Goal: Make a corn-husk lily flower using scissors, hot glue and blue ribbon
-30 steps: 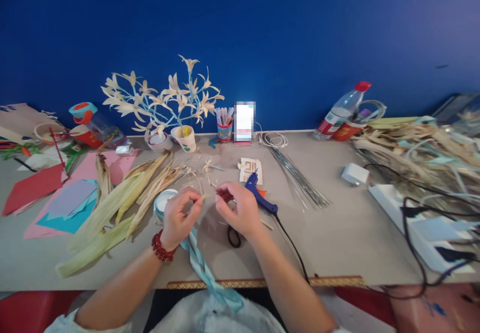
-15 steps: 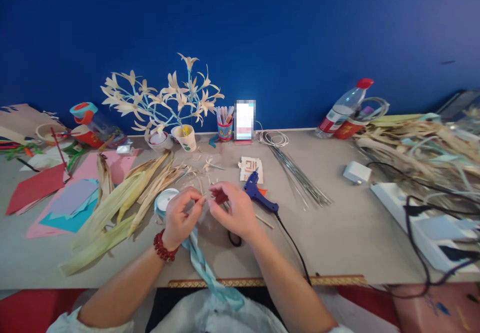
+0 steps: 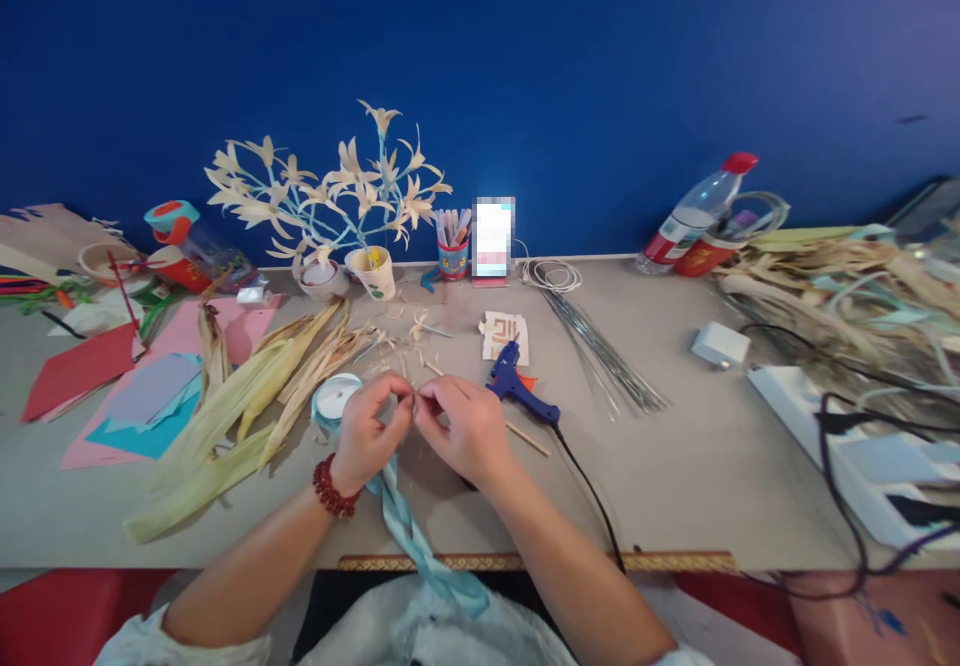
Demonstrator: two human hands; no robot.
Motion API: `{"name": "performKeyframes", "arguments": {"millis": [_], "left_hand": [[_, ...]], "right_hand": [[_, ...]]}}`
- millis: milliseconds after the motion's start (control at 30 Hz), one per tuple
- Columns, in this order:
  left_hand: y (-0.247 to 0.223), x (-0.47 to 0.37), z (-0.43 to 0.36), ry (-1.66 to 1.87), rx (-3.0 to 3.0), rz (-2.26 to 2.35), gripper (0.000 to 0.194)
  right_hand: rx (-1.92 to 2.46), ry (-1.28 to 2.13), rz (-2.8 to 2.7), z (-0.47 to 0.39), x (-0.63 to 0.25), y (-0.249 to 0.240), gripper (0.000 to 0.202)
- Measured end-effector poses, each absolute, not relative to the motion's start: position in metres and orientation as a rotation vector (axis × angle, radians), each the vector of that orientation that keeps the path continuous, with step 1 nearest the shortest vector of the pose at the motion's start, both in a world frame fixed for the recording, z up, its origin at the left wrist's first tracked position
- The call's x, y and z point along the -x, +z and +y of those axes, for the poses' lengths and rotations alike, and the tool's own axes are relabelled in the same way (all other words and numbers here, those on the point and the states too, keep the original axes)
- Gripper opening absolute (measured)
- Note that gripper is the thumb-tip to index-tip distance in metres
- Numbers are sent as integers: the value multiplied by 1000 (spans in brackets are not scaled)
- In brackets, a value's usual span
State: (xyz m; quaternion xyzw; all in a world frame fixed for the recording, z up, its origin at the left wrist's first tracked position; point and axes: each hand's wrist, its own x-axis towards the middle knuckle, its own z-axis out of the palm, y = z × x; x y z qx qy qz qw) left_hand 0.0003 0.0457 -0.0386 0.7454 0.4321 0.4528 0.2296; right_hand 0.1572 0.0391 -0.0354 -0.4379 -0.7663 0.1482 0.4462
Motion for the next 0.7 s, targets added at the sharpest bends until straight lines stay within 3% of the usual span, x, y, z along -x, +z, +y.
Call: {"name": "performKeyframes", "arguments": {"millis": [233, 433, 700], "left_hand": [[-40, 8, 49, 1322, -1922, 1323, 11], [-35, 1, 46, 1309, -2016, 1177, 5], [-43, 9, 52, 1342, -2055, 1336, 11]], "right_hand": [[1100, 350, -1690, 42, -168, -35, 9], [1082, 425, -1764, 41, -162, -38, 7], [1199, 273, -1693, 47, -173, -38, 7]]}}
